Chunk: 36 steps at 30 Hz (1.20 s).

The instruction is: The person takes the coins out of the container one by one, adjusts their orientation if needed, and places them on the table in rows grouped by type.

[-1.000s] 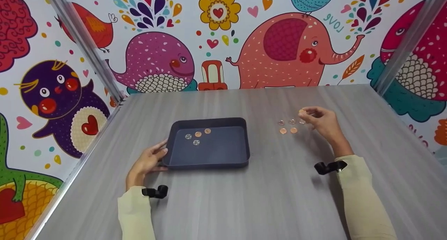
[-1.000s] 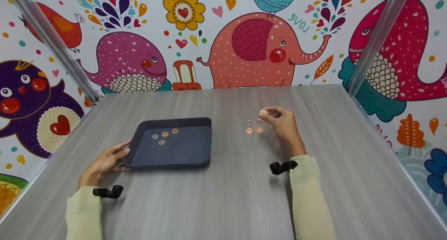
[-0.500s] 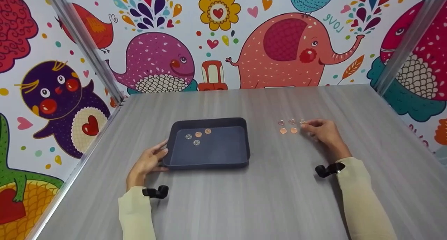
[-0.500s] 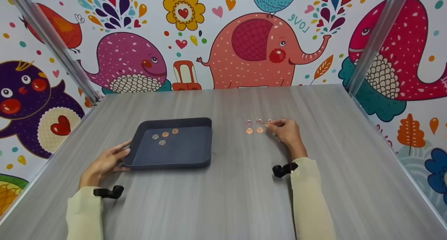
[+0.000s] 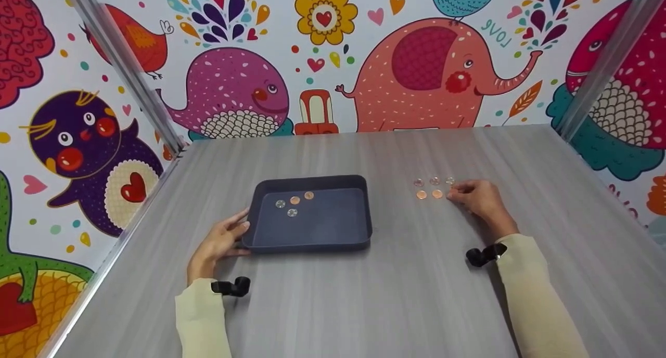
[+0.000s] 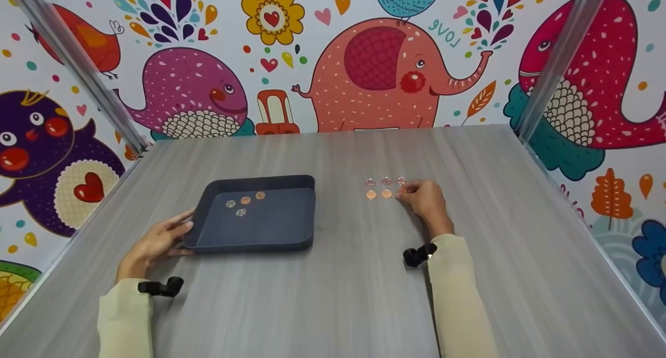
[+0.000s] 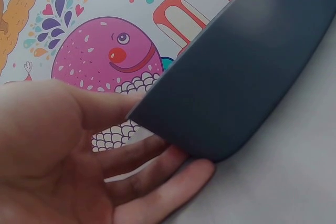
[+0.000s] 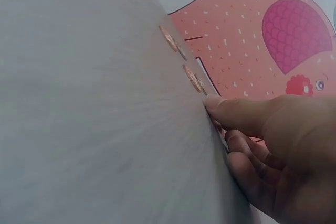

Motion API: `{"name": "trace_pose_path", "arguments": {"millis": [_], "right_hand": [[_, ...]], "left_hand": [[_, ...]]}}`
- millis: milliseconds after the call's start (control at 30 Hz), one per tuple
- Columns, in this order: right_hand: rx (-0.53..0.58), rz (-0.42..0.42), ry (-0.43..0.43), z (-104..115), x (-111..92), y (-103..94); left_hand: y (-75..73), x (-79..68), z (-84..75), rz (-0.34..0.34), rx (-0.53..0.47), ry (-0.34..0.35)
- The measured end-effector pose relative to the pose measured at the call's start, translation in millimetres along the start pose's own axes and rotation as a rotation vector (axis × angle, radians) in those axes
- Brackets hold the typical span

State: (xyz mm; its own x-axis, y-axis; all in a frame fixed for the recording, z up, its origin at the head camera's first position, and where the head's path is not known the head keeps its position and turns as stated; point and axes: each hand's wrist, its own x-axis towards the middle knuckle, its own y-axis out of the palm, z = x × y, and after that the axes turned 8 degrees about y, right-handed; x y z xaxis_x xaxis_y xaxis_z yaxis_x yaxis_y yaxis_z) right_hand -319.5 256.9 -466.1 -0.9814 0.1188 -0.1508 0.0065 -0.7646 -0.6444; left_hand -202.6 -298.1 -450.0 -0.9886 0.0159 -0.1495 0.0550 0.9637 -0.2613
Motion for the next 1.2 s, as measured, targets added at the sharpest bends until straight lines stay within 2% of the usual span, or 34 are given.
{"name": "trace_pose_path", "arguments": {"millis": [433, 567, 700, 767, 900, 1200], "right_hand": [[-0.040, -0.012, -0.035, 2.2, -2.5, 3.0], [-0.022, 0.013, -0.010, 3.5, -2.8, -0.2], [0.065, 0.054, 0.058, 6.0, -2.6, -5.8], [0.116, 0.065, 0.091, 10.2, -3.1, -6.7], [0.175, 0.084, 0.087, 21.2, -5.7, -3.8], [0.215, 0.137, -0.005, 58.9, -22.0, 12.3]], "left_hand": [[0.2, -1.6, 0.2, -0.001, 0.017, 0.008], [-0.2, -1.1, 0.6, 0.000, 0.002, 0.009], [-0.2, -0.5, 0.4, 0.000, 0.001, 0.009], [-0.1, -0.7, 0.4, 0.000, 0.003, 0.006], [0.1, -1.0, -0.5, 0.005, 0.004, 0.002], [0.2, -0.6, -0.5, 0.008, 0.023, 0.004]]}}
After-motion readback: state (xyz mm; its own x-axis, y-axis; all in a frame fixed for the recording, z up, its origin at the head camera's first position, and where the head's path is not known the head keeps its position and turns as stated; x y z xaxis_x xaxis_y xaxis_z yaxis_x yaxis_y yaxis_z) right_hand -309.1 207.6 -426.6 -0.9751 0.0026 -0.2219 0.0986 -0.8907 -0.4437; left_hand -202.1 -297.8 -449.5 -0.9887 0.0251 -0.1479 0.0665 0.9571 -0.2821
